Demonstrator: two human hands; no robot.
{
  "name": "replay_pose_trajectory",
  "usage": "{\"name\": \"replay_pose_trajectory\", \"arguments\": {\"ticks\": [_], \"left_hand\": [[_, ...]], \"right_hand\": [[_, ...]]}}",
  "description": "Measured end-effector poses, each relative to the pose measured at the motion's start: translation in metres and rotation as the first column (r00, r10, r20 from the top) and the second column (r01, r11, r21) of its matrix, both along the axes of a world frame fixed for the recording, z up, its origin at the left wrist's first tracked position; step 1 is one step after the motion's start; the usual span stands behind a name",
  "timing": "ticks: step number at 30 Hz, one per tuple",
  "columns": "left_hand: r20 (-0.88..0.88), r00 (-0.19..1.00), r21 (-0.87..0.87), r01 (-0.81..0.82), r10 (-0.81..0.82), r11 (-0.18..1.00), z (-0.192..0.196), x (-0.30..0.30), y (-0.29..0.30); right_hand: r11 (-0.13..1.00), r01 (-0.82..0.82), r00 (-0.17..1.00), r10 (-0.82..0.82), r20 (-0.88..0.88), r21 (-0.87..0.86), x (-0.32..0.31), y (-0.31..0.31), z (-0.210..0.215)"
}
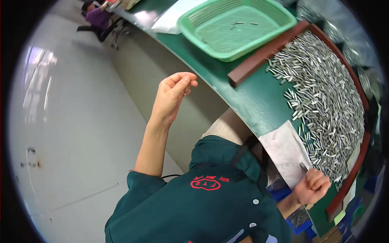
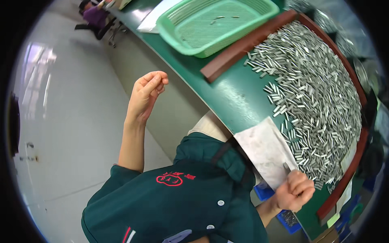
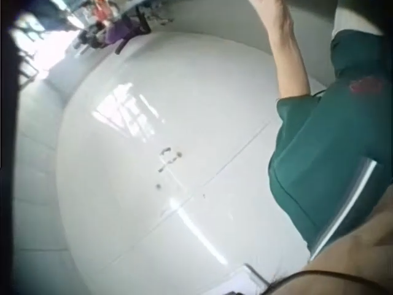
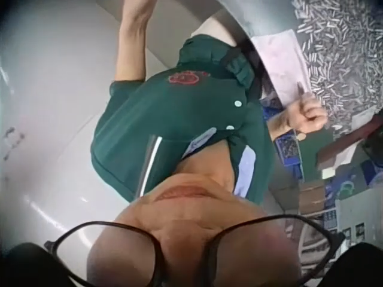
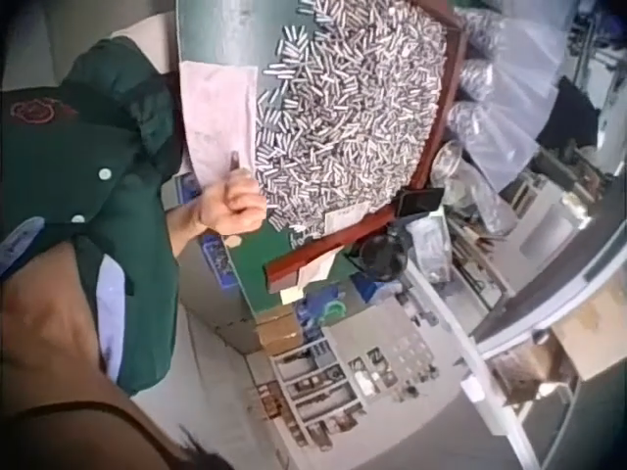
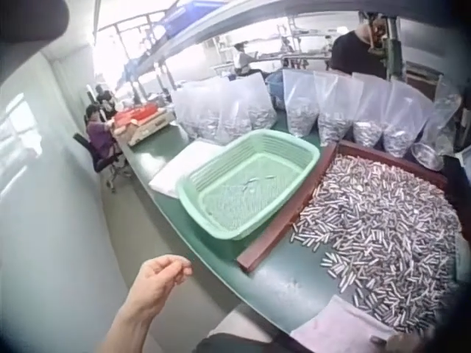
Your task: Picking up small metal pins, inspecting them, and using a cloth and small tool to clean or scrape them.
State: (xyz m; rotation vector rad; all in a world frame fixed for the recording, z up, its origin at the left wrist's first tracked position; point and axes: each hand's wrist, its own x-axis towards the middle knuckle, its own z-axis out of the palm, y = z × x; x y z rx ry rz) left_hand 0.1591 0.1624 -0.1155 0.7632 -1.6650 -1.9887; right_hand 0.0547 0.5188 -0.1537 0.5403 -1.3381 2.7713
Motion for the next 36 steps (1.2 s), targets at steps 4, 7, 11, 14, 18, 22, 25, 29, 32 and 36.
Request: {"name": "replay_pose_trajectory", "arguments": {"ticks": [4, 7, 11, 14, 18, 22, 25, 29, 32, 36], "left_hand": [[0.048, 0.991, 0.002, -0.127, 0.127, 0.992, -0.02, 0.022, -0.029], [0.149, 0.967, -0.125, -0.189, 0.207, 0.974, -0.046, 0.038, -0.053], [0.189, 0.792, -0.876, -0.13, 0.58, 0.464, -0.1, 0.065, -0.077], [0.013, 0.734, -0.992, -0.074, 0.679, 0.099, -0.112, 0.067, -0.084], [0.214, 0.798, -0.772, -0.216, 0.563, 0.598, -0.118, 0.058, -0.09], [0.022, 0.864, -0.999, 0.005, 0.502, 0.036, -0.063, 0.041, -0.051], [-0.15, 0.886, -0.988, -0.115, 0.439, -0.104, -0.023, 0.013, -0.009], [-0.051, 0.994, -0.982, -0.067, 0.096, 0.174, -0.016, -0.031, 0.048], [0.015, 0.947, -0.961, 0.103, -0.32, 0.258, -0.018, -0.083, 0.09], [0.051, 0.852, -0.981, 0.142, -0.522, 0.135, -0.03, -0.126, 0.115]], "right_hand": [[0.997, -0.061, 0.998, 0.061, -0.015, 0.039, -0.004, -0.004, 0.008], [0.997, -0.063, 0.998, 0.062, 0.008, 0.047, -0.005, -0.006, 0.01], [0.996, -0.055, 0.998, 0.054, 0.016, 0.075, -0.005, -0.01, 0.012], [0.994, -0.033, 0.999, 0.032, 0.014, 0.105, -0.004, -0.008, 0.013], [0.989, 0.032, 0.999, -0.031, -0.013, 0.143, -0.003, -0.004, 0.014], [0.98, 0.09, 0.995, -0.096, 0.028, 0.179, -0.006, -0.012, 0.011], [0.989, 0.111, 0.992, -0.116, 0.053, 0.098, -0.008, -0.013, 0.007], [0.982, 0.127, 0.992, -0.127, -0.008, 0.138, -0.006, -0.012, 0.01], [0.974, 0.16, 0.987, -0.158, -0.022, 0.163, -0.005, -0.008, 0.009], [0.982, 0.168, 0.986, -0.167, -0.015, 0.089, -0.005, -0.005, 0.005]]}}
